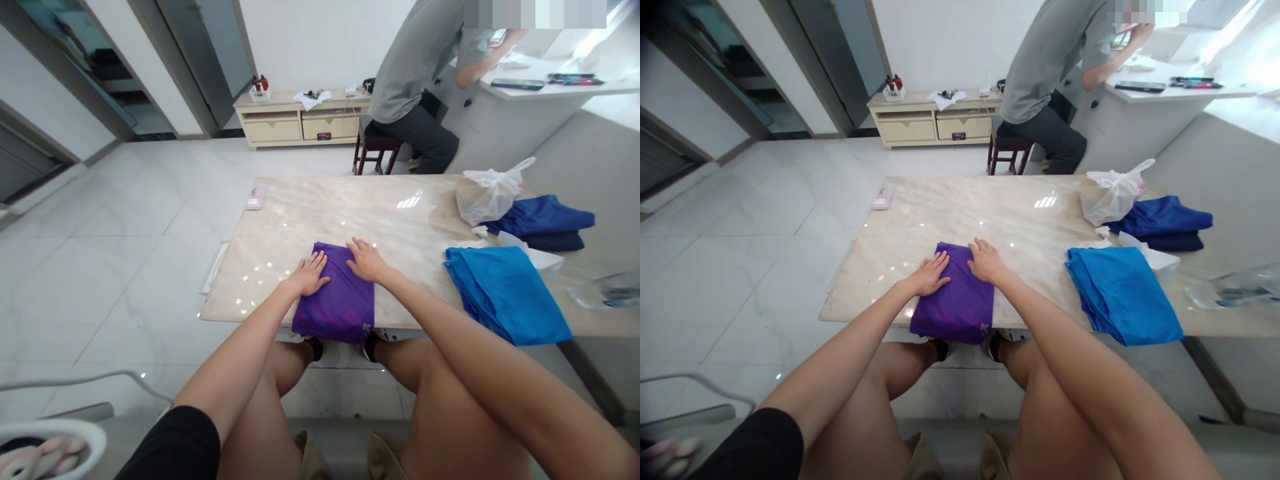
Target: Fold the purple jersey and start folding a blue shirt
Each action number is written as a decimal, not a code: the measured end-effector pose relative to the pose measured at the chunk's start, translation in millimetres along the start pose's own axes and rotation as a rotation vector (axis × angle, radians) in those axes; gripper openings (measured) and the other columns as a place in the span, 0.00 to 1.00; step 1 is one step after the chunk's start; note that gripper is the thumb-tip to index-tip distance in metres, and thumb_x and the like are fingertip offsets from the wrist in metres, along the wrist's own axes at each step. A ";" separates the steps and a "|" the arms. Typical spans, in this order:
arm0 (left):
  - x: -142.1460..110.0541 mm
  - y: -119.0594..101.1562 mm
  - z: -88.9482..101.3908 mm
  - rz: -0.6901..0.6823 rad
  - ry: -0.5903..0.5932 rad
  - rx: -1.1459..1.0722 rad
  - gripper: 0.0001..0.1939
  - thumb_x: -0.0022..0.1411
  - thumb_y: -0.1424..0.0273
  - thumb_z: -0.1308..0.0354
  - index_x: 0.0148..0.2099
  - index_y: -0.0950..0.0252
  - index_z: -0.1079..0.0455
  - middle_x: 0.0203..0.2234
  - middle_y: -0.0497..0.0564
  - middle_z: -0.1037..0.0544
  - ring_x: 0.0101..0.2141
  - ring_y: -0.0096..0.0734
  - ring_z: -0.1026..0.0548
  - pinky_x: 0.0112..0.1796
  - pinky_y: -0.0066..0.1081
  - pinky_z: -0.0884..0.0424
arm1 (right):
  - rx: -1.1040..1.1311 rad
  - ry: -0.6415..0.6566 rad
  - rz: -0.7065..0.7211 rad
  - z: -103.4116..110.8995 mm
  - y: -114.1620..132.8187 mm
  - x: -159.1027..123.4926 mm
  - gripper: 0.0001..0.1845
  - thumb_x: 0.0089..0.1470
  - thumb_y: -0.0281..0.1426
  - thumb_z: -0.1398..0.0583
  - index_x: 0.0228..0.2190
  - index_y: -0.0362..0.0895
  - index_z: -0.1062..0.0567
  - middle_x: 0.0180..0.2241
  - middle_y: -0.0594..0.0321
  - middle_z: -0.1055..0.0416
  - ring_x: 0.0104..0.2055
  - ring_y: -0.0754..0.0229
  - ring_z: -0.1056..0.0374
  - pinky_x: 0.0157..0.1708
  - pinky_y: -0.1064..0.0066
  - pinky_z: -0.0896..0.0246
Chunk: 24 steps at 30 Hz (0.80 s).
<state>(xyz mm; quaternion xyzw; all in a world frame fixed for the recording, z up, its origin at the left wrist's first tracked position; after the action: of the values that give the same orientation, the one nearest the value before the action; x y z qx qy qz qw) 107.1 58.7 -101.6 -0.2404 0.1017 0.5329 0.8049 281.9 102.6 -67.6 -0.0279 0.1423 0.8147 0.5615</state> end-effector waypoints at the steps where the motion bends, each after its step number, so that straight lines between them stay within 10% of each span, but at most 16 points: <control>1: -0.1 0.7 0.5 0.009 0.000 0.003 0.43 0.79 0.54 0.56 0.85 0.68 0.63 0.82 0.60 0.67 0.81 0.49 0.65 0.77 0.60 0.59 | -0.008 0.067 0.068 -10.2 9.5 -0.8 0.39 0.73 0.41 0.45 0.78 0.42 0.42 0.81 0.48 0.56 0.82 0.41 0.57 0.79 0.51 0.55; 8: -6.5 3.2 18.0 0.082 -0.097 -0.035 0.43 0.73 0.57 0.40 0.82 0.67 0.49 0.82 0.70 0.61 0.80 0.61 0.58 0.76 0.59 0.50 | -0.074 0.192 -0.111 -21.7 -36.8 -8.7 0.44 0.70 0.39 0.39 0.79 0.44 0.46 0.82 0.46 0.61 0.82 0.35 0.58 0.78 0.47 0.53; 12: -24.1 18.0 37.3 0.188 -0.270 -0.167 0.32 0.68 0.67 0.35 0.71 0.68 0.33 0.72 0.72 0.33 0.71 0.58 0.32 0.67 0.47 0.30 | 0.068 0.053 -0.253 8.5 -60.8 -23.8 0.37 0.65 0.29 0.34 0.71 0.35 0.33 0.70 0.34 0.34 0.72 0.41 0.34 0.70 0.58 0.38; 16: -38.9 37.5 35.0 0.298 -0.273 -0.340 0.19 0.66 0.62 0.33 0.55 0.66 0.23 0.49 0.65 0.15 0.53 0.55 0.16 0.53 0.41 0.22 | 0.275 0.083 -0.354 8.5 -53.9 -50.4 0.23 0.63 0.34 0.30 0.56 0.35 0.22 0.48 0.42 0.17 0.55 0.45 0.20 0.55 0.62 0.25; 20: -39.8 47.4 19.6 0.375 -0.157 -0.516 0.19 0.67 0.54 0.34 0.30 0.62 0.24 0.27 0.59 0.17 0.38 0.53 0.14 0.43 0.39 0.21 | 0.572 0.269 -0.493 -18.4 -41.5 -73.3 0.19 0.64 0.42 0.30 0.35 0.37 0.19 0.32 0.48 0.18 0.37 0.50 0.18 0.36 0.66 0.21; 24: -32.5 47.8 7.8 0.425 -0.140 -0.669 0.23 0.67 0.50 0.35 0.29 0.62 0.25 0.20 0.56 0.21 0.29 0.50 0.16 0.35 0.39 0.22 | 0.725 0.311 -0.573 -33.5 -38.7 -82.6 0.23 0.62 0.45 0.28 0.31 0.37 0.22 0.32 0.51 0.19 0.33 0.56 0.21 0.31 0.69 0.23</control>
<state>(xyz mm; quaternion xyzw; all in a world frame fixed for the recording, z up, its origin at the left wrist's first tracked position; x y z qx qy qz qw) 49.7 51.3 -94.5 -0.4259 -0.0852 0.7062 0.5592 344.2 31.6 -90.5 0.0100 0.4857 0.5114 0.7089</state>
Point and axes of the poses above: each hand's wrist, its own x-axis towards the middle knuckle, its own z-axis out of the back of the hand, y = z × x, the point moved 8 cm from there along x, towards the middle knuckle
